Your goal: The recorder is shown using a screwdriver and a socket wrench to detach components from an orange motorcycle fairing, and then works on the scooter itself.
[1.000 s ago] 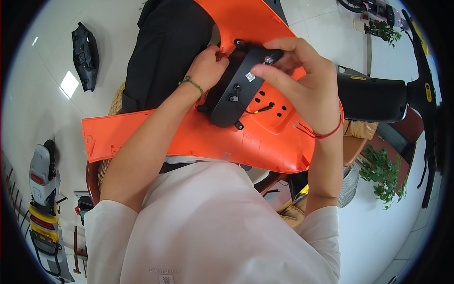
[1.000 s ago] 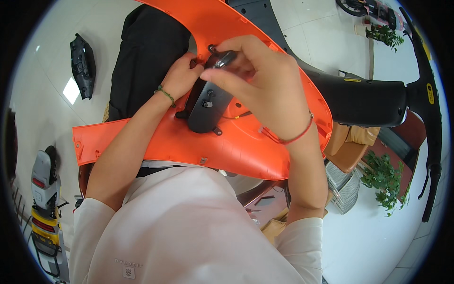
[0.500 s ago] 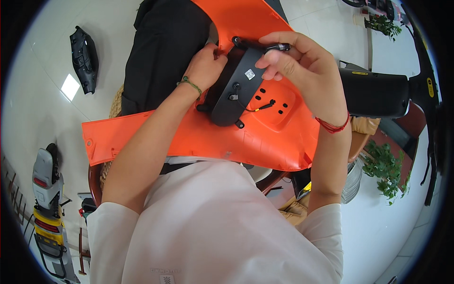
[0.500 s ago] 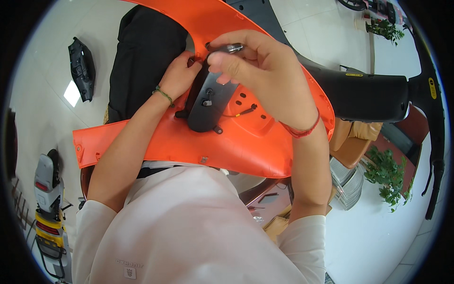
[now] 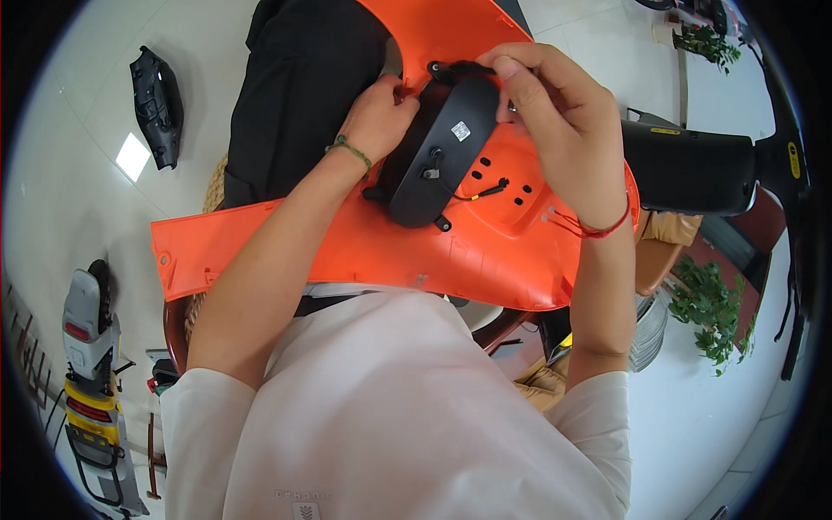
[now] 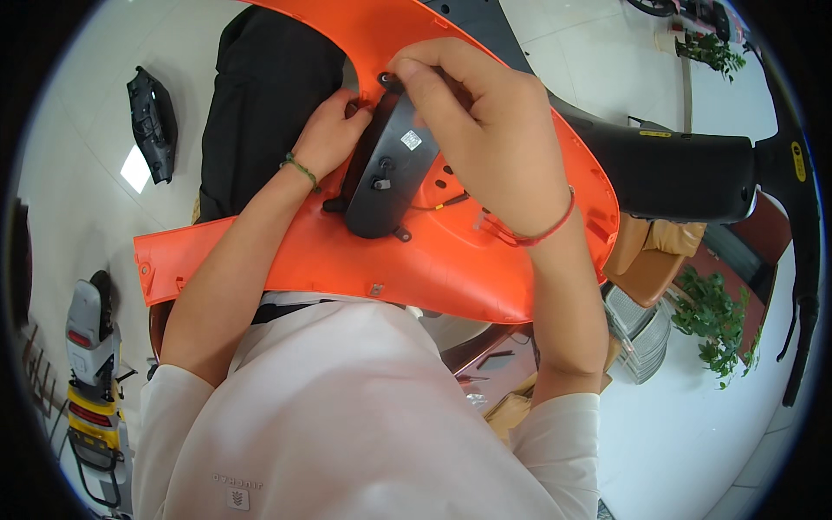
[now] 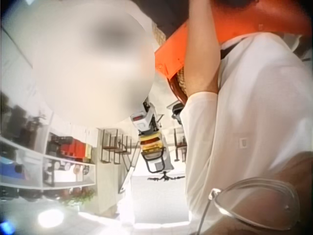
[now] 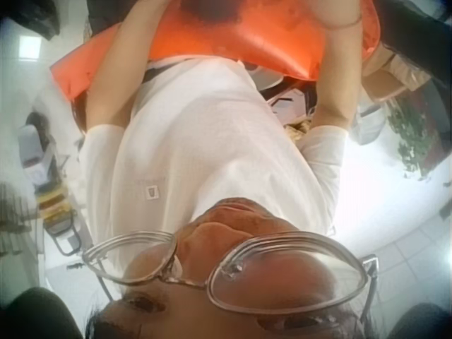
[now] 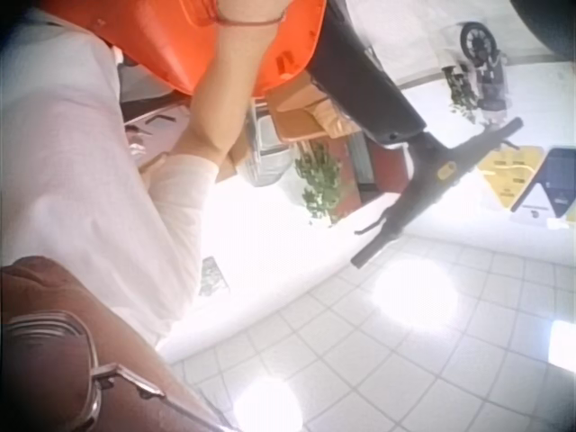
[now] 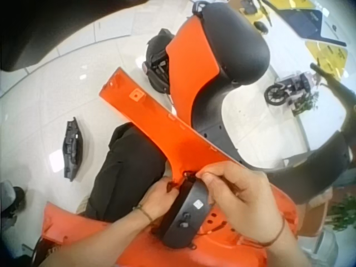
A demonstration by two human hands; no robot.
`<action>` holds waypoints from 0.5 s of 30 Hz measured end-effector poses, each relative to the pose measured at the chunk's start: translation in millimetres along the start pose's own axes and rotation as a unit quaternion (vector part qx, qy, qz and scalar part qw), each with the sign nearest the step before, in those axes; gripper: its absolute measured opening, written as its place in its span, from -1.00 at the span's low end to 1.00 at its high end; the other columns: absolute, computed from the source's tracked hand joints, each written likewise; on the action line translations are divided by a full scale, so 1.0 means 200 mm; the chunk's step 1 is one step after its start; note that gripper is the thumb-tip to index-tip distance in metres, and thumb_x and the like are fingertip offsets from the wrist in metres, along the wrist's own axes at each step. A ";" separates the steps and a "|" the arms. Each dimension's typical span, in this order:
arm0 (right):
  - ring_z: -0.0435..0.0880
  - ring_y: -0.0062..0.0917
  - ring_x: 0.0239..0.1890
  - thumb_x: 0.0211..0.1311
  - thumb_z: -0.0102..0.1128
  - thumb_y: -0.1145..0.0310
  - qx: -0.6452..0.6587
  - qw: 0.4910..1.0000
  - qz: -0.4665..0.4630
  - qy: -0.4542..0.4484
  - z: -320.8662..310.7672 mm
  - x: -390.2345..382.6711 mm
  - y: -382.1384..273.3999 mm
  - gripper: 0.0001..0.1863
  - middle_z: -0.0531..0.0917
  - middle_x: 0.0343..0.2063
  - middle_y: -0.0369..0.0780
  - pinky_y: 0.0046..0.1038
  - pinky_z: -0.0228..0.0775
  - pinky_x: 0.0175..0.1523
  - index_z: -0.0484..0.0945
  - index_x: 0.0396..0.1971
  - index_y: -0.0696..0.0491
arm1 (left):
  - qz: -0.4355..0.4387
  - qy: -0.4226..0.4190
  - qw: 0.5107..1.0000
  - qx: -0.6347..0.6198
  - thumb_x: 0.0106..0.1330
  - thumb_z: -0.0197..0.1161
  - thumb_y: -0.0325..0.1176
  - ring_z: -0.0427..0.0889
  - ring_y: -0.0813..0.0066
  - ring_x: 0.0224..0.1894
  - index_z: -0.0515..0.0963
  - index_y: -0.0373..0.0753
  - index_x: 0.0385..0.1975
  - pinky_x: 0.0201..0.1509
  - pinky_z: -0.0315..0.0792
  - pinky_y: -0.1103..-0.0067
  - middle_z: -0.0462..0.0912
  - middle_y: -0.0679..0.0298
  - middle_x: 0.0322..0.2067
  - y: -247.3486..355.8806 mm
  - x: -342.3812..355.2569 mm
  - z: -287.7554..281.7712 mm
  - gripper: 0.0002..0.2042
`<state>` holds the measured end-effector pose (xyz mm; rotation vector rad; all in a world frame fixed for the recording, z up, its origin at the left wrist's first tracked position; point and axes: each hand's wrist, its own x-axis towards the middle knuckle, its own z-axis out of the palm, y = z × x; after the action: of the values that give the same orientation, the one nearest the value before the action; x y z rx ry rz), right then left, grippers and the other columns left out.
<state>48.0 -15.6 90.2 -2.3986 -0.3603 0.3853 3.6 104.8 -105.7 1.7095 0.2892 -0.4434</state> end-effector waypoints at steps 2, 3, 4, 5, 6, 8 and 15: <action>0.52 -0.79 -0.41 0.32 0.14 0.43 0.122 0.985 0.091 -0.076 -0.01 0.01 -0.04 -0.77 0.59 -0.49 -0.37 -0.70 0.42 -0.24 0.57 -0.06 0.14 | -0.001 0.001 1.000 -0.010 0.21 0.14 -0.29 0.62 -0.01 -0.18 0.50 -0.42 -0.21 -0.09 0.45 0.32 0.62 -0.11 -0.31 -0.01 0.00 0.00 -0.70; 0.52 -0.79 -0.41 0.32 0.14 0.43 0.122 0.985 0.092 -0.075 -0.01 0.00 -0.03 -0.77 0.59 -0.49 -0.37 -0.70 0.42 -0.24 0.57 -0.06 0.14 | -0.001 0.003 1.000 -0.020 0.21 0.14 -0.29 0.62 -0.01 -0.19 0.50 -0.42 -0.21 -0.09 0.45 0.32 0.63 -0.10 -0.31 -0.01 0.00 0.00 -0.70; 0.53 -0.77 -0.40 0.29 0.18 0.44 0.136 0.987 0.056 -0.067 -0.01 -0.01 -0.01 -0.76 0.59 -0.49 -0.35 -0.69 0.42 -0.22 0.57 -0.06 0.15 | -0.001 0.002 1.000 -0.019 0.21 0.14 -0.29 0.62 -0.01 -0.19 0.50 -0.42 -0.21 -0.09 0.45 0.32 0.63 -0.10 -0.31 -0.01 0.00 0.01 -0.70; 0.54 -0.76 -0.40 0.26 0.21 0.46 0.150 0.987 0.021 -0.059 0.00 -0.01 0.00 -0.74 0.60 -0.49 -0.34 -0.69 0.43 -0.20 0.56 -0.06 0.17 | -0.003 0.000 1.000 -0.012 0.21 0.14 -0.29 0.62 0.00 -0.19 0.50 -0.42 -0.21 -0.09 0.45 0.32 0.63 -0.09 -0.31 0.00 0.00 0.00 -0.70; 0.54 -0.76 -0.40 0.26 0.21 0.46 0.151 0.987 0.021 -0.059 -0.01 -0.01 0.00 -0.74 0.60 -0.49 -0.34 -0.69 0.43 -0.20 0.56 -0.06 0.17 | -0.005 -0.002 1.000 -0.004 0.20 0.14 -0.30 0.62 0.02 -0.18 0.50 -0.41 -0.20 -0.09 0.45 0.33 0.63 -0.08 -0.31 0.00 0.00 0.00 -0.70; 0.54 -0.75 -0.43 0.21 0.26 0.49 0.053 0.996 -0.010 -0.077 -0.03 -0.01 -0.01 -0.75 0.59 -0.52 -0.33 -0.69 0.42 -0.25 0.58 -0.10 0.15 | -0.011 -0.003 1.000 -0.014 0.20 0.14 -0.30 0.62 0.02 -0.18 0.50 -0.41 -0.19 -0.09 0.45 0.33 0.63 -0.07 -0.30 -0.01 0.00 0.00 -0.70; 0.52 -0.71 -0.65 0.22 0.25 0.21 -0.272 0.959 -0.083 0.000 -0.03 0.06 0.02 -0.73 0.58 -0.68 -0.28 -0.60 0.35 -0.53 0.61 -0.27 0.13 | -0.008 -0.005 1.000 -0.009 0.20 0.15 -0.31 0.62 0.03 -0.18 0.49 -0.41 -0.18 -0.09 0.45 0.34 0.63 -0.06 -0.29 -0.01 0.00 0.00 -0.70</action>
<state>61.7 -18.5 90.5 -2.8705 -0.7421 0.2261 2.7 104.2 -107.6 1.6870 0.2980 -0.4593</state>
